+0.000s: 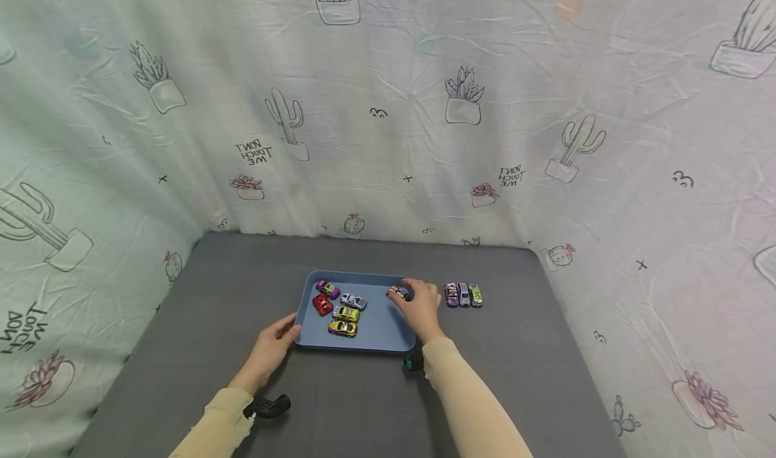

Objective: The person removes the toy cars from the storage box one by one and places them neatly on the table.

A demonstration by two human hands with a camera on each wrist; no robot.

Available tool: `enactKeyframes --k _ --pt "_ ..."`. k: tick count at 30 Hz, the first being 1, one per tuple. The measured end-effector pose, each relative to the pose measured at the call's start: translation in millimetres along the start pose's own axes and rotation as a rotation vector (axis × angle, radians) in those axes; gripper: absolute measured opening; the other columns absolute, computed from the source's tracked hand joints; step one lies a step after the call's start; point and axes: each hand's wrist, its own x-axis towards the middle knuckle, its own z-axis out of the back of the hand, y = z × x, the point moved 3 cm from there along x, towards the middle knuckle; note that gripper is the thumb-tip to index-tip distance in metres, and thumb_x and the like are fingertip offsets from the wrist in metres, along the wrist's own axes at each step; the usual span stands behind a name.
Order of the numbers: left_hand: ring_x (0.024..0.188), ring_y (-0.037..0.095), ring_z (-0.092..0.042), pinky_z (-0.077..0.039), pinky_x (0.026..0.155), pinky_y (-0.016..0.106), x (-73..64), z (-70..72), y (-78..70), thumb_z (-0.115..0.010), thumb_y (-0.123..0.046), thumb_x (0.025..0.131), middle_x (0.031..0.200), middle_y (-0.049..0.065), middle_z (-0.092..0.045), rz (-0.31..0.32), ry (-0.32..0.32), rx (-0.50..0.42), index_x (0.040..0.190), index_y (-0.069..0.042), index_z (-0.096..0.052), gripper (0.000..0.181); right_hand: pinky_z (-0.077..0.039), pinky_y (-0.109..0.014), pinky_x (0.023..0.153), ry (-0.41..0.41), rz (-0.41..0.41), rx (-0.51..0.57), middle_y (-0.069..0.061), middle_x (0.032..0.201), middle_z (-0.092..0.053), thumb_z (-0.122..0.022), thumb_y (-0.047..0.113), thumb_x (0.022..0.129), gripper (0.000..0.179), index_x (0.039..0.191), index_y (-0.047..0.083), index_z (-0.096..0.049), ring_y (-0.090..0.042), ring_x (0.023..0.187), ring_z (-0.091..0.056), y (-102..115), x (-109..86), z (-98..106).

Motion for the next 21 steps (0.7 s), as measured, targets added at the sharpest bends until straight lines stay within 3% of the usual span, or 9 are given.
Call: enactKeyframes --k 12,21 --pt "0.123 0.026 -0.052 -0.048 0.095 0.041 0.4 0.2 -0.2 -0.056 -0.017 0.1 0.138 0.015 -0.052 0.002 0.0 -0.02 0.143 -0.008 -0.048 0.044 -0.026 -0.049 0.093 -0.027 0.09 -0.197 -0.009 0.117 -0.064 -0.079 0.032 0.083 0.044 0.12 0.011 -0.068 -0.03 0.111 -0.043 -3.0 2.5 -11.7" --pt "0.123 0.027 -0.052 -0.049 0.095 0.041 -0.6 -0.2 0.1 -0.055 -0.018 0.1 0.138 0.016 -0.052 0.008 -0.004 -0.001 0.143 -0.009 -0.047 0.045 -0.03 -0.048 0.091 -0.005 0.098 -0.336 -0.009 0.115 -0.065 -0.076 0.029 0.085 0.037 0.118 0.012 -0.068 -0.03 0.11 -0.045 -0.6 3.5 -15.1"
